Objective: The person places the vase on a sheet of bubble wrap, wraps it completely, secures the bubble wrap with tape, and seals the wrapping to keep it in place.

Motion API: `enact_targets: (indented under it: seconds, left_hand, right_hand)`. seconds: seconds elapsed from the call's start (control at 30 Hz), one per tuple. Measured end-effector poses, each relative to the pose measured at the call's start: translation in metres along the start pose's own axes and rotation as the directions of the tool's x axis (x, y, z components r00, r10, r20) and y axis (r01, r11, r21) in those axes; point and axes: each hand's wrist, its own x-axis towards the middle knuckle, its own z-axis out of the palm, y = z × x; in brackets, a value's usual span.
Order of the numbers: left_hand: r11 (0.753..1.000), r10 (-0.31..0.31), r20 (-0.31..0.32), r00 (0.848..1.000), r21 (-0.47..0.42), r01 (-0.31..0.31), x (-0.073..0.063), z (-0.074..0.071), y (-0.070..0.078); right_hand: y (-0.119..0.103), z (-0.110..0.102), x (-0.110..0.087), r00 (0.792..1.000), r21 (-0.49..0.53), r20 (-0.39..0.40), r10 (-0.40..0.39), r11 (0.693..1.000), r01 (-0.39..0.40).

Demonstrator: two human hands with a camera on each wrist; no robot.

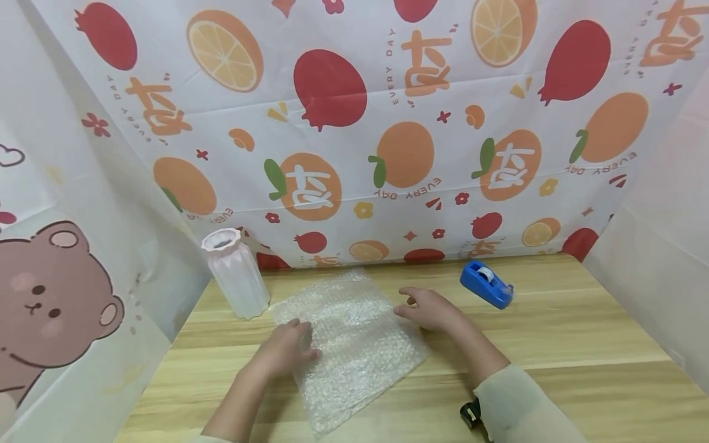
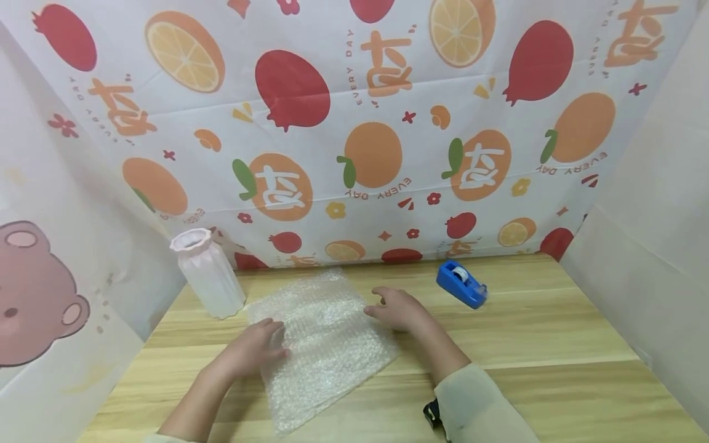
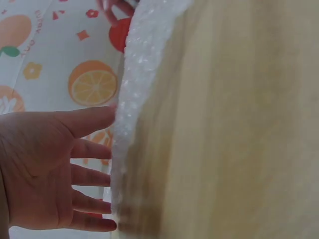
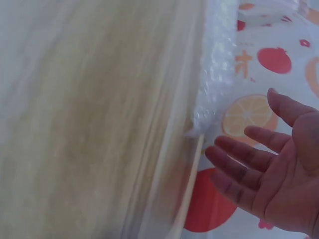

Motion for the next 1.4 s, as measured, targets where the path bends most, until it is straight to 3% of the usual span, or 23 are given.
enact_targets:
  seconds: [0.17, 0.4, 0.63, 0.73, 0.83, 0.97, 1.1, 1.27, 1.4]
  left_hand:
    - [0.998, 0.064, 0.029, 0.998, 0.002, -0.064, 0.001, 0.008, 0.010]
    - [0.994, 0.094, 0.034, 0.995, -0.062, -0.092, 0.003, 0.013, 0.020]
    - [0.968, 0.152, -0.013, 0.988, -0.200, -0.152, 0.021, 0.022, 0.022]
    - [0.945, 0.125, -0.073, 0.989, -0.294, -0.142, 0.030, 0.024, 0.022]
    - [0.937, 0.082, -0.120, 0.989, -0.330, -0.118, 0.037, 0.024, 0.024]
    - [0.947, 0.013, -0.087, 0.996, -0.318, -0.040, 0.039, 0.022, 0.027]
    - [0.938, -0.035, -0.030, 0.999, -0.347, 0.022, 0.039, 0.020, 0.032]
    - [0.895, -0.040, -0.035, 0.999, -0.445, 0.021, 0.046, 0.021, 0.037]
    - [0.856, -0.093, -0.059, 0.994, -0.515, 0.049, 0.052, 0.025, 0.038]
  right_hand:
    - [0.000, 0.002, 0.005, 1.000, 0.005, 0.026, -0.012, 1.000, 0.012]
    - [0.007, 0.001, 0.008, 0.998, 0.064, 0.011, 0.057, 0.996, -0.057]
    - [0.024, -0.017, 0.005, 0.995, 0.135, 0.014, 0.095, 0.986, -0.096]
    - [0.031, -0.022, 0.001, 0.995, 0.126, -0.009, 0.103, 0.987, -0.101]
    - [0.037, -0.025, -0.003, 0.991, 0.151, -0.036, 0.128, 0.981, -0.121]
    - [0.044, -0.026, -0.008, 0.982, 0.176, -0.082, 0.168, 0.973, -0.152]
    - [0.046, -0.027, -0.008, 0.971, 0.184, -0.118, 0.208, 0.965, -0.184]
    - [0.047, -0.027, -0.007, 0.964, 0.190, -0.121, 0.238, 0.958, -0.213]
    - [0.049, -0.026, -0.008, 0.962, 0.198, -0.095, 0.254, 0.952, -0.232]
